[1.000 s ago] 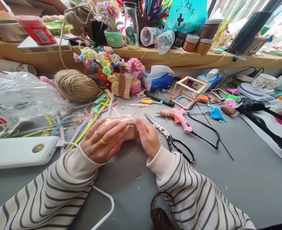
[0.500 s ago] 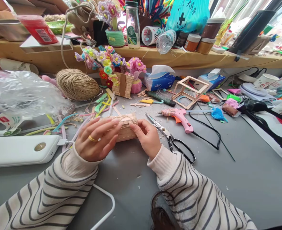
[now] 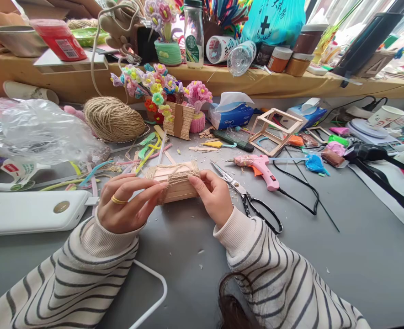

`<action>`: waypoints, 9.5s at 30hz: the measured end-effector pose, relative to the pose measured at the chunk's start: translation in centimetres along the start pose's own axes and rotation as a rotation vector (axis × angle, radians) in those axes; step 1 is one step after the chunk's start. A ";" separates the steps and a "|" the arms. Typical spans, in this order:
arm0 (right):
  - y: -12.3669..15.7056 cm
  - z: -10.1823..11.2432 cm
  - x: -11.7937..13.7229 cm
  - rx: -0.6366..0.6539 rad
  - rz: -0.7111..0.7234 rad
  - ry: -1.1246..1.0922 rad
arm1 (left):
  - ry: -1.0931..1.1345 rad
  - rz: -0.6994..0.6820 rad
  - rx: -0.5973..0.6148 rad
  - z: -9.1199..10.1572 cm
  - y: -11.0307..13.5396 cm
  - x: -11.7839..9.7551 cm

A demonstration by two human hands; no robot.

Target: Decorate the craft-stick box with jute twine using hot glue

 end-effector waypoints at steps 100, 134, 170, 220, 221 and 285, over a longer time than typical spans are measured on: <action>-2.9 12.0 -4.4 -0.354 -0.314 1.429 | 0.843 1.321 -0.032 -2.3 1.7 1.0; 1.3 5.8 1.2 -0.597 0.084 0.869 | 0.881 1.352 -0.019 -2.3 1.2 1.2; 1.7 4.0 0.3 -0.665 0.284 1.213 | 0.782 1.354 -0.059 -2.0 0.9 0.6; 1.4 4.2 0.5 -0.825 0.574 1.201 | 0.706 1.461 -0.090 -2.1 1.3 0.8; 1.4 4.2 0.5 -0.822 0.568 1.198 | 0.713 1.464 -0.097 -2.1 1.4 0.9; 1.3 4.8 0.3 -0.826 0.523 1.201 | 0.920 1.455 -0.067 -1.8 1.8 1.3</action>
Point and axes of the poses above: each hand's wrist, its own y-axis away from the middle knuckle, its own z-axis out of the back of the hand, x = y × z, the point moved 1 cm from there along -y, towards the middle knuckle, and after that the axes turned 15 degrees about y, right-handed, at the moved point
